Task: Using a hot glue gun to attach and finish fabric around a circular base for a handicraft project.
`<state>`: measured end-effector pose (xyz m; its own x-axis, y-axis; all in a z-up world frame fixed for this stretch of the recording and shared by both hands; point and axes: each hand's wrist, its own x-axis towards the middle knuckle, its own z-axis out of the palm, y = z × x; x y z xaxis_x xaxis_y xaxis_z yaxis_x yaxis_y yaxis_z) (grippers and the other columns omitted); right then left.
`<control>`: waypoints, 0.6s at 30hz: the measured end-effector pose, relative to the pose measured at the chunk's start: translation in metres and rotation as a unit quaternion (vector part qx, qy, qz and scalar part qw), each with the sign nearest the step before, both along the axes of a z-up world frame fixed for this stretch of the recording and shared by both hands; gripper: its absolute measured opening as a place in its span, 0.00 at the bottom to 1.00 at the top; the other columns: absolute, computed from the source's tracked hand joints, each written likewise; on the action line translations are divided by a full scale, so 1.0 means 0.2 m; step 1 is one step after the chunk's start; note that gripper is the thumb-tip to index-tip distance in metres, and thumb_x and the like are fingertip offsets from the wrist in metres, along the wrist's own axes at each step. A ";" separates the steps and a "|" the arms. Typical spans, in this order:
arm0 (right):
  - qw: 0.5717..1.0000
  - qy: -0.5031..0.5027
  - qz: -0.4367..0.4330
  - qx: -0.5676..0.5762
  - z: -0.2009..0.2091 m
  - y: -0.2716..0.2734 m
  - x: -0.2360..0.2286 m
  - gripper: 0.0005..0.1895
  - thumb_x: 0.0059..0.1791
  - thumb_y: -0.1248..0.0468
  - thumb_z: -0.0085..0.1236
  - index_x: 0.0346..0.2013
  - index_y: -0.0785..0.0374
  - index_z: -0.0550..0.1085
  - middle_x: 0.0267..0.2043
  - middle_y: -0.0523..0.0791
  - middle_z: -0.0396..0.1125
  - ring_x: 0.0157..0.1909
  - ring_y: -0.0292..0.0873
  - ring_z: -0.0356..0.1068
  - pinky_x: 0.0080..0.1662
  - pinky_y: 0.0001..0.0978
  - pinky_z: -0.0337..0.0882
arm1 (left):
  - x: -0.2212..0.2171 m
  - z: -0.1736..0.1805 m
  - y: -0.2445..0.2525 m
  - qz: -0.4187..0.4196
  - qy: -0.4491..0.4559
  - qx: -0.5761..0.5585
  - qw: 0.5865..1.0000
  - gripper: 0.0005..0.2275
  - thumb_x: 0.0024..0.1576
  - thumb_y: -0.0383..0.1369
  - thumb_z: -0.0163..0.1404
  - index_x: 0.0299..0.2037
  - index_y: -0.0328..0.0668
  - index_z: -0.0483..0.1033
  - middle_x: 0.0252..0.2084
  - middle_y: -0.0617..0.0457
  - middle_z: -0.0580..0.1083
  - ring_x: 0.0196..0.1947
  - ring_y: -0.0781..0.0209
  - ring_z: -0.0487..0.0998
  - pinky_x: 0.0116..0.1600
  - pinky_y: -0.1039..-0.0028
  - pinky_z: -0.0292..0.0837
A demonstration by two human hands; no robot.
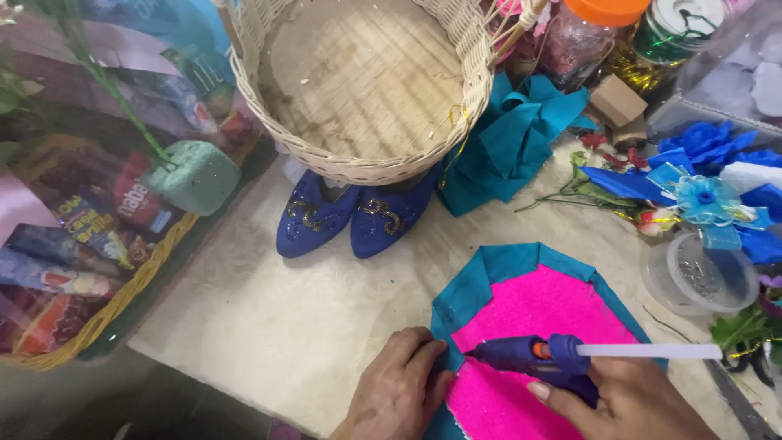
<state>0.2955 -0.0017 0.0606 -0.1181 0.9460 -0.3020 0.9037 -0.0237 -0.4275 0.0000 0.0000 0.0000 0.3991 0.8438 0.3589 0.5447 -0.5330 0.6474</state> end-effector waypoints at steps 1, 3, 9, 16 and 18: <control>1.000 -0.001 -0.001 0.000 0.01 0.00 -0.03 0.12 0.40 0.41 0.69 0.28 0.38 0.87 0.16 0.33 0.71 0.20 0.32 0.68 0.30 0.32 0.67 | 0.01 -0.01 0.00 -0.001 -0.001 0.000 1.000 0.16 0.64 0.38 0.51 0.52 0.29 0.75 0.50 0.41 0.71 0.48 0.46 0.75 0.53 0.63 0.77; 0.994 -0.073 -0.053 -0.058 0.02 0.01 -0.09 0.19 0.39 0.34 0.69 0.23 0.41 0.80 0.16 0.36 0.68 0.22 0.33 0.66 0.34 0.29 0.67 | 0.01 -0.03 -0.01 0.018 -0.004 -0.004 1.000 0.16 0.63 0.37 0.53 0.52 0.30 0.76 0.51 0.42 0.72 0.49 0.48 0.75 0.52 0.64 0.78; 0.979 -0.084 -0.097 -0.160 0.09 0.04 -0.14 0.17 0.41 0.35 0.69 0.27 0.40 0.84 0.19 0.35 0.67 0.24 0.32 0.63 0.33 0.25 0.64 | 0.00 0.00 -0.02 0.029 -0.010 -0.078 0.996 0.17 0.62 0.39 0.53 0.57 0.38 0.72 0.53 0.43 0.70 0.49 0.48 0.78 0.49 0.63 0.79; 0.966 -0.026 -0.225 -0.125 0.09 -0.01 0.10 0.24 0.35 0.47 0.76 0.47 0.33 0.88 0.34 0.33 0.87 0.33 0.32 0.77 0.43 0.23 0.76 | -0.02 0.05 -0.01 0.051 0.013 -0.085 0.995 0.22 0.59 0.42 0.56 0.60 0.40 0.71 0.56 0.44 0.70 0.53 0.48 0.76 0.54 0.63 0.76; 0.914 0.163 -0.369 -0.038 0.03 -0.03 0.28 0.17 0.44 0.68 0.70 0.48 0.66 0.87 0.17 0.60 0.68 0.21 0.52 0.61 0.27 0.41 0.60 | -0.05 0.09 -0.01 0.106 0.031 -0.038 0.993 0.22 0.60 0.48 0.52 0.57 0.41 0.72 0.54 0.46 0.73 0.53 0.47 0.72 0.56 0.60 0.69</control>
